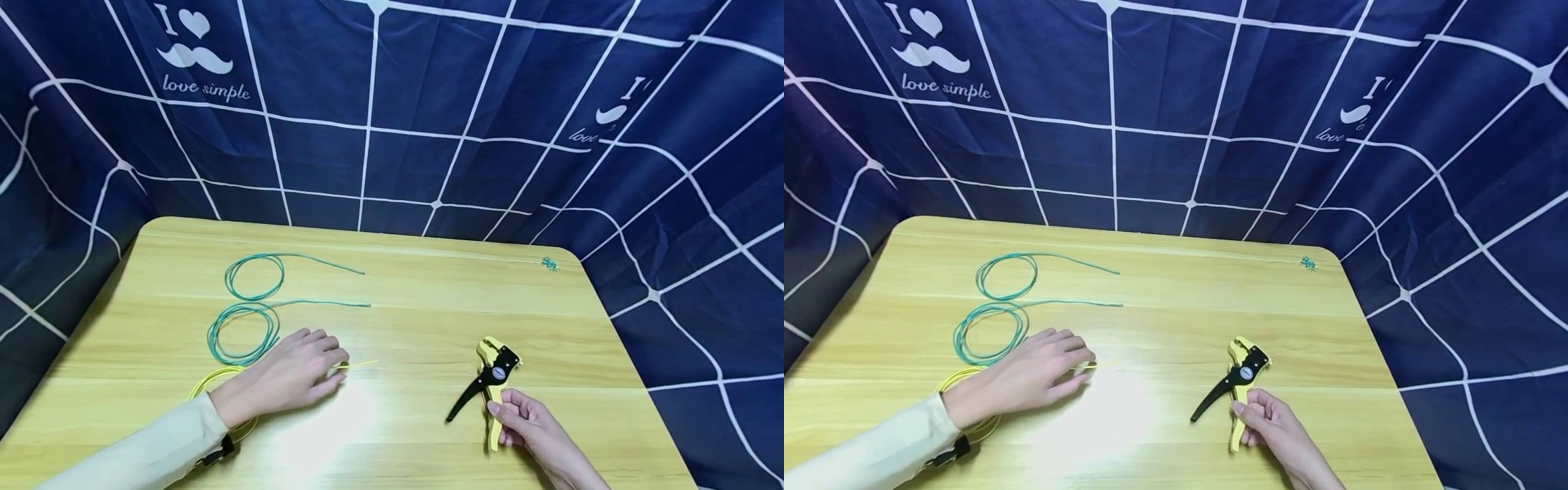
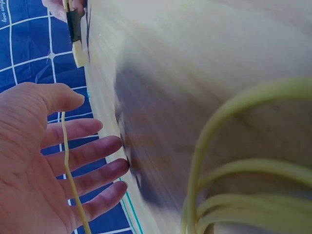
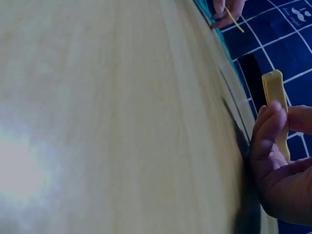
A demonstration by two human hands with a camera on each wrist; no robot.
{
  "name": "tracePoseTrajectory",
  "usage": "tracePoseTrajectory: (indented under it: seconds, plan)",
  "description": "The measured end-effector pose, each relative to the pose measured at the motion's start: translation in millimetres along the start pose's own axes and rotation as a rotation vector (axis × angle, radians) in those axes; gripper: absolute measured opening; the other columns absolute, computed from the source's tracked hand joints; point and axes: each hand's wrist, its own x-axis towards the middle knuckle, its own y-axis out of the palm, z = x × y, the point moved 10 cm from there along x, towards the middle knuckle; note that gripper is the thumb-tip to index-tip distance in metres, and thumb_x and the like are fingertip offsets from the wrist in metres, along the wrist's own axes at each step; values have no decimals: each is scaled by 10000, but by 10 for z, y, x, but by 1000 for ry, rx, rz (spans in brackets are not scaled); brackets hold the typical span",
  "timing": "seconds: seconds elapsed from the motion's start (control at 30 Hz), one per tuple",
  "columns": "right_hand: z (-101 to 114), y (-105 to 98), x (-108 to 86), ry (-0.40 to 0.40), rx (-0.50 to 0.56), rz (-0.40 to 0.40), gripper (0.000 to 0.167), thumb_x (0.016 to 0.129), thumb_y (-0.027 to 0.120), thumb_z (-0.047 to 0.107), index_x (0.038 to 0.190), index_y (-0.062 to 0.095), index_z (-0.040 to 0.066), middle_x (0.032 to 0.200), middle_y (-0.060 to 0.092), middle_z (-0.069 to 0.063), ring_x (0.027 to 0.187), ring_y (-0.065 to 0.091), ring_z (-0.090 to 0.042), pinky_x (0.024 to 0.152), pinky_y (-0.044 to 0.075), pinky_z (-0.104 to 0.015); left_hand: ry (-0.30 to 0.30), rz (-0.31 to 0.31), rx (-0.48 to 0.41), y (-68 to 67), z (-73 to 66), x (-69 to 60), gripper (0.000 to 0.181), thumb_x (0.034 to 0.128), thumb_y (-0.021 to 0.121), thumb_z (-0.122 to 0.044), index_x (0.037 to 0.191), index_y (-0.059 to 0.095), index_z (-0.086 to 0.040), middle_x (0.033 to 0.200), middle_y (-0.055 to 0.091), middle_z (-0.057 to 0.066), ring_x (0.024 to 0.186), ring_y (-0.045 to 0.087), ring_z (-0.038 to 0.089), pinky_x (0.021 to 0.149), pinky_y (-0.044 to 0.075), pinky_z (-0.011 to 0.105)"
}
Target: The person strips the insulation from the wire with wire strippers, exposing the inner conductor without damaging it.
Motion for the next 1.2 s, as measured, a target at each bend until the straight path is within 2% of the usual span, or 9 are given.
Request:
tracePoseTrajectory:
  seconds: [0.2,0.33,0.43,0.53,0.6,0.77,1.0,1.1,1.2]
  plan:
    - [185,110,-31,-137,2,45,36,1115,531,4,1140,522,28,945,693,13,781,575,-52,703,492,-209,-7,12,-7,2,4,8,127,1011,766,-301,1007,756,-174,928,669,-56,870,612,174,753,487,349]
    - [298,149,-41,-214,45,80,91,1119,494,-27,1173,498,46,1011,697,-9,907,625,-93,820,520,-238,-16,28,-23,16,17,2,95,1013,767,-267,991,750,-176,914,656,-62,862,602,169,750,483,343]
    - [399,216,-45,-288,99,157,150,1138,431,-40,1255,492,30,1100,705,-61,1026,666,-162,931,545,-288,-28,32,-40,25,37,-5,89,1014,766,-251,1030,764,-164,940,681,-50,885,620,171,774,513,365]
    - [483,279,-36,-337,147,212,272,1146,384,-58,1384,483,27,1206,701,-125,1130,700,-224,950,563,-313,-37,16,-56,17,50,-6,121,1017,764,-245,1088,780,-149,987,719,-29,924,653,176,822,554,407]
    - [526,313,-23,-364,164,229,300,1147,367,-69,1412,475,21,1252,686,-157,1152,703,-237,930,570,-306,-38,0,-69,6,53,-7,128,1022,761,-241,1105,784,-147,1006,731,-24,942,667,176,848,567,425]
    - [616,362,11,-448,143,218,204,1137,361,-97,1255,482,16,1210,660,-167,1016,642,-125,838,528,-252,-24,-45,-85,-40,43,-12,112,1020,762,-223,1097,785,-145,1001,739,-35,933,673,157,844,540,402]
    - [712,440,57,-530,138,232,242,1134,331,-113,1258,474,36,1120,672,-90,878,529,-137,783,477,-289,-22,-49,-85,-72,34,-20,72,1024,750,-204,1072,781,-160,961,722,-54,897,654,139,804,507,374]
    - [717,431,85,-525,111,174,261,1134,356,-104,1305,497,33,1056,648,-40,863,532,-132,744,482,-280,-19,-41,-86,-64,24,-30,61,1025,748,-201,1064,776,-164,949,713,-62,886,648,133,796,507,374]
    - [697,375,115,-489,10,36,346,1122,454,-76,1445,541,11,1059,642,5,823,540,-65,705,489,-246,-16,-48,-82,-65,16,-40,55,1022,750,-196,1063,772,-167,948,709,-66,887,647,132,800,509,378]
